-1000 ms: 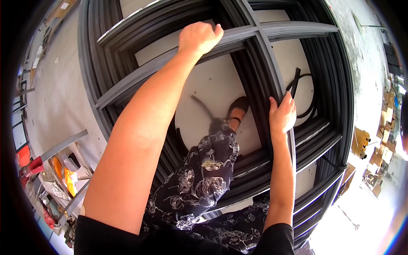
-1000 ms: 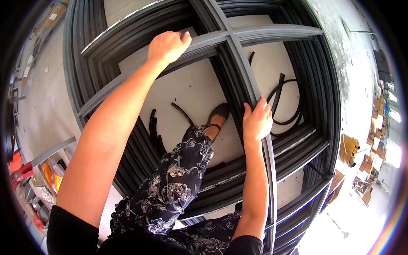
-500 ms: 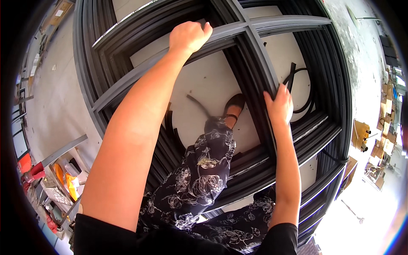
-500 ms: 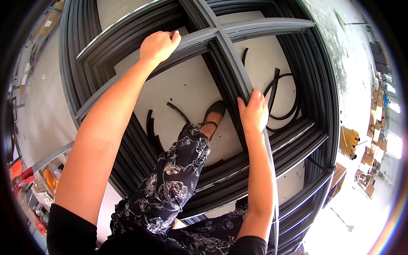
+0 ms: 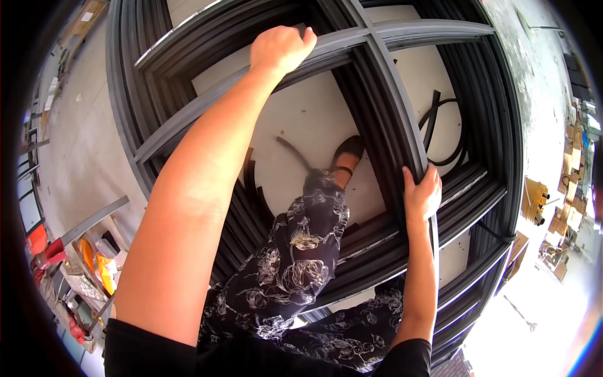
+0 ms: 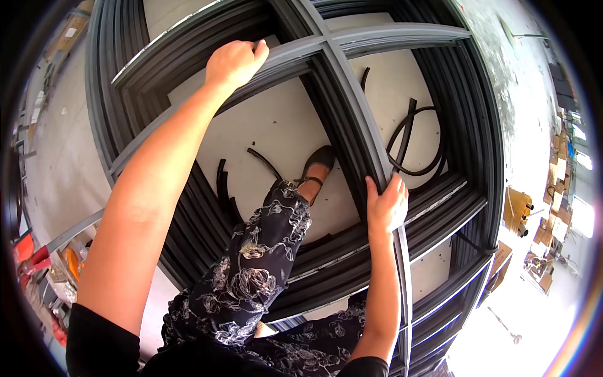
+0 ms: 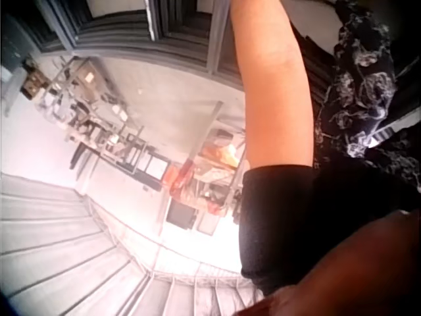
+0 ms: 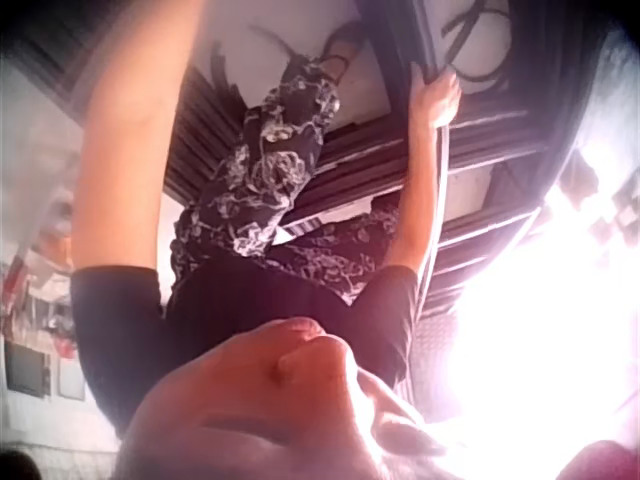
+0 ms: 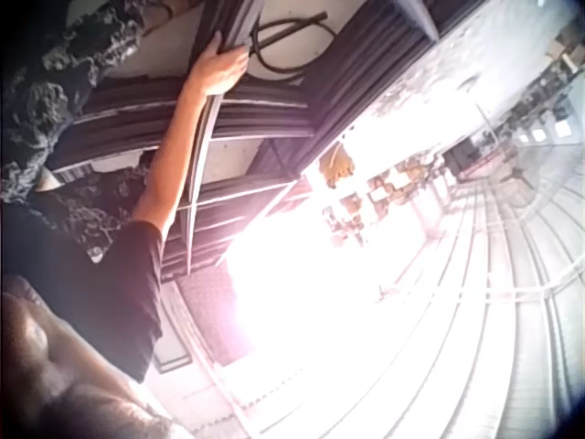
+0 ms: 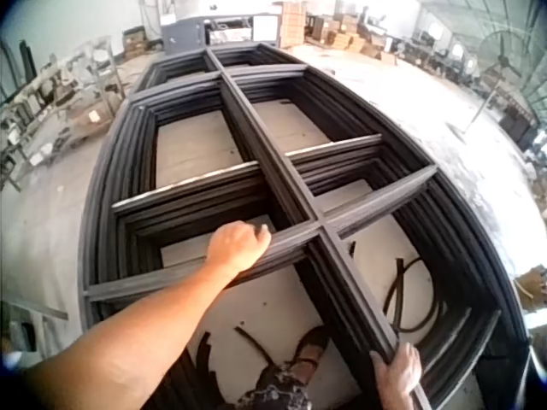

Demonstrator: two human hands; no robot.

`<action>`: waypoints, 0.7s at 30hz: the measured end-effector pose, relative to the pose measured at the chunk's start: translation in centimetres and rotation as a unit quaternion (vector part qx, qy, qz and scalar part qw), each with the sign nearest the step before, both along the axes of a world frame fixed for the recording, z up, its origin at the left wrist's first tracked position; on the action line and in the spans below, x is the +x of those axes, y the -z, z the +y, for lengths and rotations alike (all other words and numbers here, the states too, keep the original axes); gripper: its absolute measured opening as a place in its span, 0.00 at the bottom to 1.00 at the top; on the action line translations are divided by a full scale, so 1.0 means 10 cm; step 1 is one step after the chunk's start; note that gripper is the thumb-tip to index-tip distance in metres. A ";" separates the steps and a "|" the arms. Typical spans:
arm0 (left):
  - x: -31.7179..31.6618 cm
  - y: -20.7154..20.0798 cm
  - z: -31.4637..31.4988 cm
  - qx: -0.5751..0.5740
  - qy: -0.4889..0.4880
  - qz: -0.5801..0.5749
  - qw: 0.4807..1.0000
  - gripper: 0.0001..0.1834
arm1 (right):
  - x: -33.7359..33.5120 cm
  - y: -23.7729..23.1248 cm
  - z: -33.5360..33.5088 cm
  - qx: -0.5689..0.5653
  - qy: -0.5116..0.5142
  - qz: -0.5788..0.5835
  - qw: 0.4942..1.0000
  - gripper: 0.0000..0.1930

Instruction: The person installs rubber seals into the grooves of a large metal grid structure. They are seen aligning the frame, cutting lengths of rubber stripping with scissors, and pressing the seals into place by hand.

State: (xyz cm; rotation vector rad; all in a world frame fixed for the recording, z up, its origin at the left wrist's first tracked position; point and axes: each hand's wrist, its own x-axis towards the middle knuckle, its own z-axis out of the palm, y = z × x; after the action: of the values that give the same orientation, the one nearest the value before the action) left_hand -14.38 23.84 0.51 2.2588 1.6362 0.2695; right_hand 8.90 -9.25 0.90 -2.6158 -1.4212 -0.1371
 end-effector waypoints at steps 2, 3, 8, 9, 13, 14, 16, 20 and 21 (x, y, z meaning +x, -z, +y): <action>0.01 -0.02 0.00 0.000 0.004 0.008 1.000 0.33 | -0.04 0.00 0.14 -0.006 0.007 0.004 1.000 0.29; 0.01 -0.04 0.00 -0.022 -0.002 0.005 1.000 0.33 | -0.06 -0.01 0.19 -0.017 0.012 0.012 1.000 0.29; 0.02 0.05 0.01 0.009 -0.001 0.003 1.000 0.34 | -0.18 -0.06 0.84 0.027 -0.124 -0.026 0.992 0.35; 0.01 0.02 0.01 -0.002 -0.005 0.006 1.000 0.34 | -0.27 -0.06 1.10 0.002 -0.127 -0.048 0.991 0.36; 0.00 -0.07 0.00 -0.029 -0.008 0.011 0.999 0.31 | -0.46 0.02 2.02 -0.007 -0.139 -0.120 0.983 0.38; 0.01 -0.08 -0.01 -0.041 -0.012 0.012 0.999 0.31 | -0.48 0.06 2.16 -0.006 -0.140 -0.136 0.981 0.38; 0.03 -0.07 -0.01 -0.041 -0.016 0.017 0.999 0.31 | -0.49 0.11 2.36 0.005 -0.141 -0.152 0.978 0.40; 0.07 -0.18 -0.03 -0.083 -0.022 0.022 0.996 0.33 | -0.52 0.15 2.55 0.021 -0.117 -0.209 0.971 0.41; 0.08 -0.20 -0.03 -0.096 -0.022 0.025 0.995 0.33 | -0.51 0.18 2.55 0.024 -0.116 -0.211 0.970 0.41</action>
State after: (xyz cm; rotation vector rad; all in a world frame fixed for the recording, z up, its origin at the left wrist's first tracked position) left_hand -13.55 23.59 2.54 2.1043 1.6631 0.0635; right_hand 3.83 16.29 -0.86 -2.4497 -1.8121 -0.7241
